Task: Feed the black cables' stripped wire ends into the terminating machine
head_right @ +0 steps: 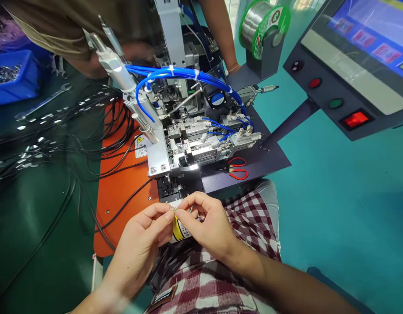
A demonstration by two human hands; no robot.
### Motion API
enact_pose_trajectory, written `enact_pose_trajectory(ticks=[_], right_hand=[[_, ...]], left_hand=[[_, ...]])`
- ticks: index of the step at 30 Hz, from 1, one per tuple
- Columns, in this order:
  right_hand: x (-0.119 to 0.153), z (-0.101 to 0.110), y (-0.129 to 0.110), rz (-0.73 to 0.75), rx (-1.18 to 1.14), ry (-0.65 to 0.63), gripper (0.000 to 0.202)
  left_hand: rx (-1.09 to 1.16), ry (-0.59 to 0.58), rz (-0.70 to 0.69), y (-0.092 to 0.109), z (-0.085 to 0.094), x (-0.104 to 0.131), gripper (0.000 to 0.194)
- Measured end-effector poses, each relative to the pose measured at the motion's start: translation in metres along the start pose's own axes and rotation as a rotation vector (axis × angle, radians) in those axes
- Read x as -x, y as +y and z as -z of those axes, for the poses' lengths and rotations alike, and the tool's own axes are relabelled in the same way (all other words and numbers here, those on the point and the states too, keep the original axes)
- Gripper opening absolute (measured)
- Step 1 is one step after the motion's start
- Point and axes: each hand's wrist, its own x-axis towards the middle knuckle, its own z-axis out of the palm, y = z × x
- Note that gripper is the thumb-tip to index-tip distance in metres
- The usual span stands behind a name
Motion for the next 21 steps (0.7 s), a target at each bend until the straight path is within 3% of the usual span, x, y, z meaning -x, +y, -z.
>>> enact_pose_trajectory(ticks=[7,21], right_hand=[[-0.0022,-0.0013,0.0037,-0.174,-0.226,-0.096,0.020],[0.0024,-0.0002,0.0006,-0.145,-0.151,-0.048,0.018]], left_hand=[[0.094,0.006,0.018,0.0001,-0.0032,-0.0003,0.020],[0.101,-0.010,0.047,-0.0013,-0.0035,-0.0016,0.018]])
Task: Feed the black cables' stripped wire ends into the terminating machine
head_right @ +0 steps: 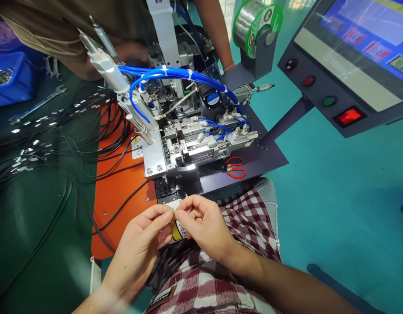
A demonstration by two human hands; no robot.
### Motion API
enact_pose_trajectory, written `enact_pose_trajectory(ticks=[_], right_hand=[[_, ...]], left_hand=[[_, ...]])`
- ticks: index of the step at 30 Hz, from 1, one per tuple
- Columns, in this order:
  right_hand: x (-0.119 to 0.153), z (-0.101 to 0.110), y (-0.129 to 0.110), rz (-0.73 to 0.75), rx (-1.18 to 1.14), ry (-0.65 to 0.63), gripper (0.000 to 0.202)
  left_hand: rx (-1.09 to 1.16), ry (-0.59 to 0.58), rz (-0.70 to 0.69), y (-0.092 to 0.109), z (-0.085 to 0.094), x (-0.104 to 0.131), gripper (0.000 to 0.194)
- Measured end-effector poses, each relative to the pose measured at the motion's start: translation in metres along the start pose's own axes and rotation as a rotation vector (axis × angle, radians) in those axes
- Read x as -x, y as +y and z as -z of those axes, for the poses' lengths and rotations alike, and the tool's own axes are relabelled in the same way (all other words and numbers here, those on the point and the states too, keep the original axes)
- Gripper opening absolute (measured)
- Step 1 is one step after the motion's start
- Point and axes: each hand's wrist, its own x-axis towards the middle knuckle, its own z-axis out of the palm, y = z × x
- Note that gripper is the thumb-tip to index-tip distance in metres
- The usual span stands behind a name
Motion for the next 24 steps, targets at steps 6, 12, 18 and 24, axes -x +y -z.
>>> enact_pose_trajectory(ticks=[6,12,18,24], right_hand=[[-0.0004,0.0005,0.0006,0.029,0.062,0.033,0.017],[-0.0021,-0.0003,0.0028,0.040,0.034,0.028,0.017],[-0.0028,0.0007,0.0051,0.086,0.002,-0.012,0.015],[-0.0023,0.0025,0.0050,0.074,0.057,0.010,0.017]], left_hand=[[0.006,0.007,0.004,0.0009,-0.0015,0.0007,0.020],[-0.033,0.000,-0.008,-0.0006,0.0005,0.0000,0.020],[-0.026,-0.010,-0.003,-0.0001,0.0002,0.0008,0.019],[-0.035,-0.014,-0.009,-0.0004,0.0013,0.0000,0.018]])
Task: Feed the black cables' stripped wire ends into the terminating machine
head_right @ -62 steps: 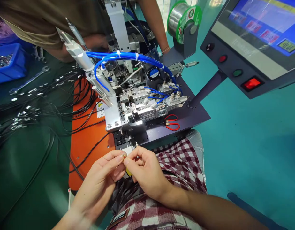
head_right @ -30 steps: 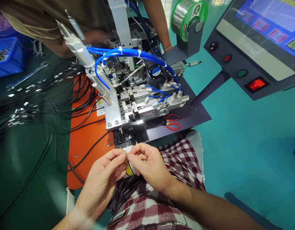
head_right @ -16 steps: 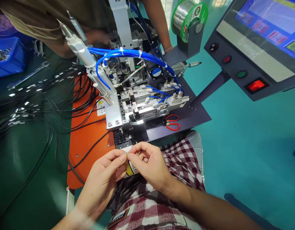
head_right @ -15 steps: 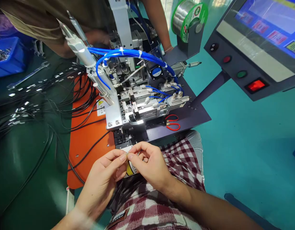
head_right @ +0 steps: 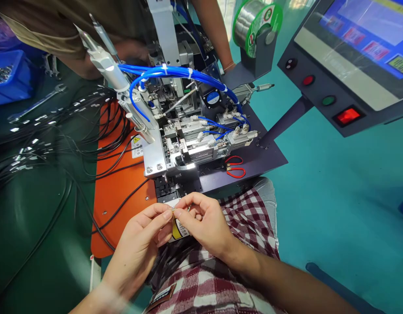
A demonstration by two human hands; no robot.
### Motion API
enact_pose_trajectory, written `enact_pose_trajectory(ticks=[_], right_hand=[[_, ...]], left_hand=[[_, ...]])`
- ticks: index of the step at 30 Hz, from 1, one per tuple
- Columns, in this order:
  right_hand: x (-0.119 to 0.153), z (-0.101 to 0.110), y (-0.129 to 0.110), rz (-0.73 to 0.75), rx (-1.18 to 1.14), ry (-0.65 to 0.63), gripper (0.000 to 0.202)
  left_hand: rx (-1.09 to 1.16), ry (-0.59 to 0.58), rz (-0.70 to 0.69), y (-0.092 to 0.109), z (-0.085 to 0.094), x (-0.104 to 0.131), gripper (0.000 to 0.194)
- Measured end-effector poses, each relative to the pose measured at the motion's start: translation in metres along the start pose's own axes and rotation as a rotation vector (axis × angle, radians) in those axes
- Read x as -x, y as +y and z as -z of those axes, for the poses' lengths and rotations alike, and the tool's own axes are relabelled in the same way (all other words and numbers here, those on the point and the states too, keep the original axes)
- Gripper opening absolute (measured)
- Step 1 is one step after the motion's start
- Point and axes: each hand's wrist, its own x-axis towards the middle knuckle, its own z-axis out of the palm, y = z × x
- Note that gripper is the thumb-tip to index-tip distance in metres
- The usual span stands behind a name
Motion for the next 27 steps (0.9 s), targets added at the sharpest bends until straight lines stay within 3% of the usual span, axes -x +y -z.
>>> enact_pose_trajectory(ticks=[6,18,23,27], right_hand=[[-0.0005,-0.0013,-0.0001,-0.003,0.001,0.025,0.017],[-0.0028,-0.0025,0.0022,-0.097,-0.192,-0.106,0.019],[0.0012,-0.0015,-0.0014,-0.031,-0.087,-0.085,0.016],[0.0069,0.0021,-0.0067,0.065,0.050,-0.076,0.014]], left_hand=[[-0.003,0.006,-0.016,-0.0021,0.0009,-0.0014,0.018],[0.064,0.009,-0.062,-0.0040,-0.0013,-0.0017,0.016],[0.042,-0.001,-0.071,-0.0047,0.0005,0.0004,0.016],[-0.098,0.015,-0.134,-0.0076,0.0065,0.0020,0.017]])
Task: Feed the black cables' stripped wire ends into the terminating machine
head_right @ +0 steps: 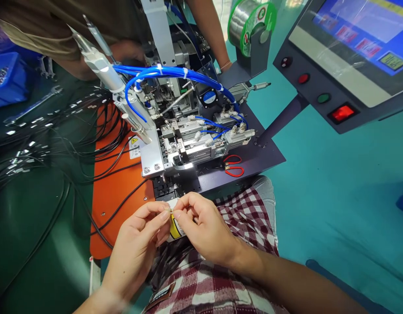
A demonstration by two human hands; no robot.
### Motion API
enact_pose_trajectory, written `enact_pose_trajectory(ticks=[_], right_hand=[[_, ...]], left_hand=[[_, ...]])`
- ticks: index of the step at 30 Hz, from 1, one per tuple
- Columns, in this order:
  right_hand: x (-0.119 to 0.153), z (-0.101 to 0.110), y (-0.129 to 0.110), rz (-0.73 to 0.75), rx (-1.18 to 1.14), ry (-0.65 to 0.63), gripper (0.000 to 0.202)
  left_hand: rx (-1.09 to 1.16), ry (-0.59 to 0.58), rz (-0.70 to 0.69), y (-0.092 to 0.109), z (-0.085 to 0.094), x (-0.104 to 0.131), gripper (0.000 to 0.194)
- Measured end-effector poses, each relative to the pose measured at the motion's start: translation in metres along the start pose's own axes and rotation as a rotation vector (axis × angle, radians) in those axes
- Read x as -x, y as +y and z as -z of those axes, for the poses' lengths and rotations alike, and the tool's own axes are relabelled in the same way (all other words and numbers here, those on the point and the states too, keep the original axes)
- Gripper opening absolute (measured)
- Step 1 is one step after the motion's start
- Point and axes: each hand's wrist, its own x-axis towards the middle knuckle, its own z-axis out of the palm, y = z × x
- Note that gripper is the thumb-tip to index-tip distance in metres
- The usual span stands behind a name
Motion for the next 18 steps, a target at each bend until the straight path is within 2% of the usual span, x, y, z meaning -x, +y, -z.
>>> enact_pose_trajectory(ticks=[4,7,10,13,18], right_hand=[[-0.001,0.003,0.000,-0.092,-0.059,-0.050,0.016],[-0.004,0.004,0.003,-0.137,-0.104,-0.068,0.017],[-0.005,0.007,0.006,-0.134,-0.053,-0.038,0.015],[-0.005,0.008,0.009,-0.065,0.065,0.030,0.016],[-0.004,0.004,0.013,0.198,0.272,0.153,0.005]], left_hand=[[-0.095,0.001,-0.006,-0.002,0.002,-0.001,0.019],[-0.033,-0.016,0.048,0.000,-0.001,-0.003,0.020],[0.028,-0.023,0.081,0.005,-0.004,-0.004,0.020],[0.059,-0.022,0.098,0.008,-0.005,-0.003,0.020],[0.068,-0.027,0.104,0.009,-0.005,-0.003,0.018]])
